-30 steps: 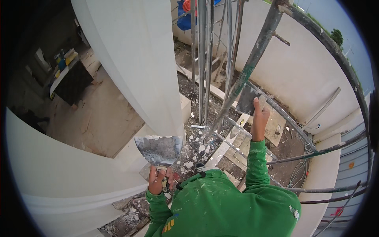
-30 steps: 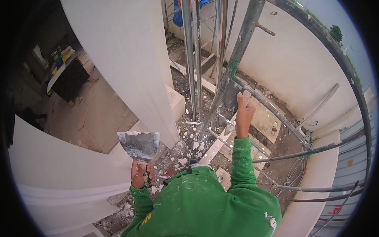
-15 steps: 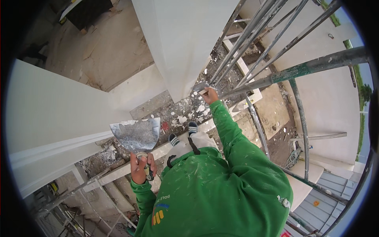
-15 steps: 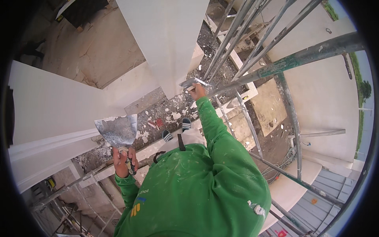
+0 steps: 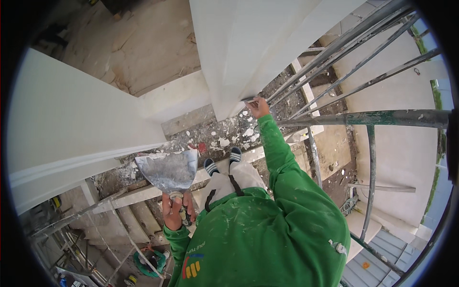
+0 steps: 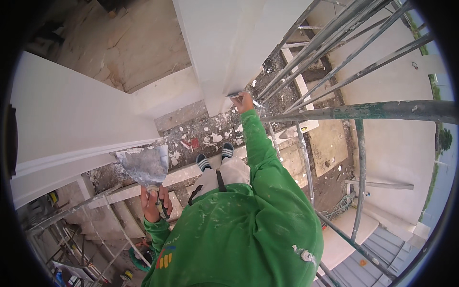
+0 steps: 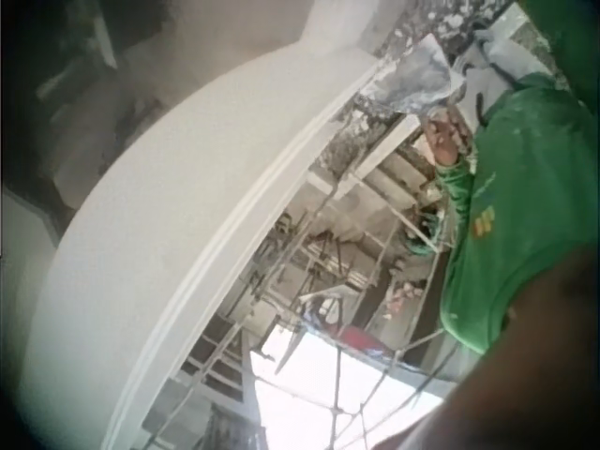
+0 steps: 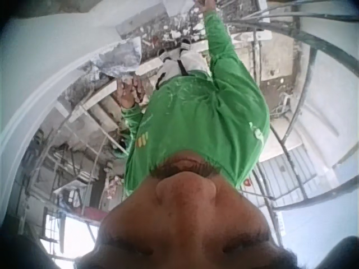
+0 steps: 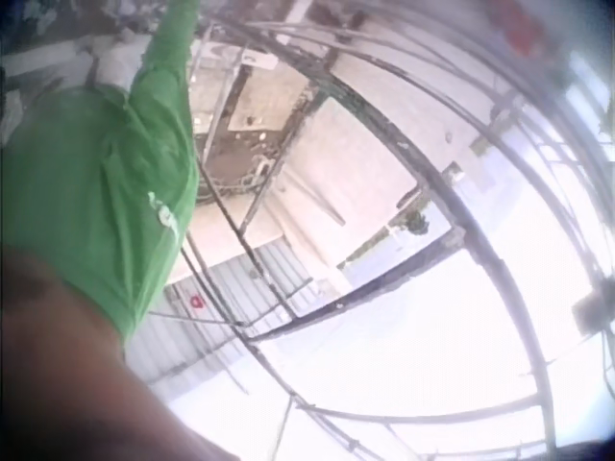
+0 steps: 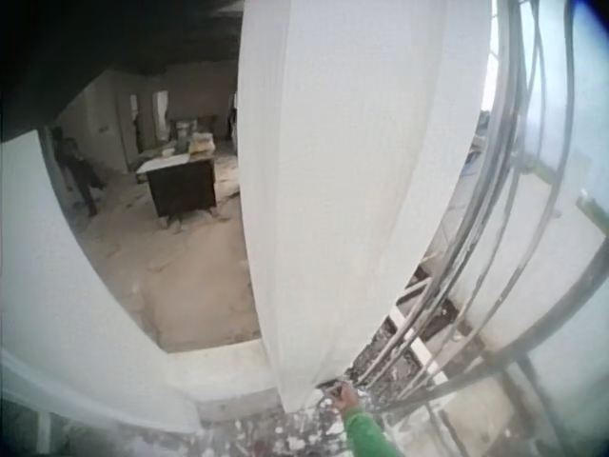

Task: The person applies plaster to a white wall using a trowel and a hawk. They repeatedly scoop plaster from the hawk and smooth it onto the wall surface while standing on scaffolding.

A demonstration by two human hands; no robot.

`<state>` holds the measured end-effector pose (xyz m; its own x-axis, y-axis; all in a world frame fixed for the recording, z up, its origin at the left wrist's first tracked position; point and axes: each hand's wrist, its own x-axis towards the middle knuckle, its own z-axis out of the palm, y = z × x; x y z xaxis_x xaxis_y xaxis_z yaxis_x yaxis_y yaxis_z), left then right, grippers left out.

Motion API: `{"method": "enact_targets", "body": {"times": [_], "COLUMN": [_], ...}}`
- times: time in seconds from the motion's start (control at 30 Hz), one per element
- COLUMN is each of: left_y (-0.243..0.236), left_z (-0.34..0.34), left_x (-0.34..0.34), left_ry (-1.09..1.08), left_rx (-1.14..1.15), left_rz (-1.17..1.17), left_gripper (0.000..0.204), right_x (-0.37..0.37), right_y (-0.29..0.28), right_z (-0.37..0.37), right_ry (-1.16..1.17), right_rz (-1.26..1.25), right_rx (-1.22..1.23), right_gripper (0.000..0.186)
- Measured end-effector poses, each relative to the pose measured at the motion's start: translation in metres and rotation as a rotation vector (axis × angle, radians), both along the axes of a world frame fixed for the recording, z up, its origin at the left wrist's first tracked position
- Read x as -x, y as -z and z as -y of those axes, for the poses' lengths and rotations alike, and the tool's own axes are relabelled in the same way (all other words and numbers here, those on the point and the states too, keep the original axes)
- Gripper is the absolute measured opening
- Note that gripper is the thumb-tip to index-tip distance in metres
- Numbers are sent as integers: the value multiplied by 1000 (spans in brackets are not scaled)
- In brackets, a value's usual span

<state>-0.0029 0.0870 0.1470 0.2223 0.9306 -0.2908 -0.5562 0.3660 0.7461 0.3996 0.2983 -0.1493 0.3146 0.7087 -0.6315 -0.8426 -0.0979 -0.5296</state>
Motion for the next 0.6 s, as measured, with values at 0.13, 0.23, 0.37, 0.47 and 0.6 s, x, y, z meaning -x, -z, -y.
{"method": "enact_targets", "body": {"times": [0.13,0.23,0.37,0.47,0.6], "left_y": [5,11,19,23,20], "left_z": [-18,-32,-51,-63,-73], "left_x": [11,18,33,38,41], "left_ry": [68,135,327,414,493], "left_rx": [-57,-66,-147,-158,-225], "left_rz": [76,103,189,184,235], "left_gripper": [32,33,34,34,34], "right_x": [5,7,7,5,6], "right_y": [-104,-183,-290,-355,-438], "right_z": [1,9,19,23,19], "right_ry": [-109,-99,-64,-68,-58], "right_rz": [90,155,203,205,329], "right_rx": [-177,-289,-364,-448,-481], "right_gripper": [24,25,28,37,46]}}
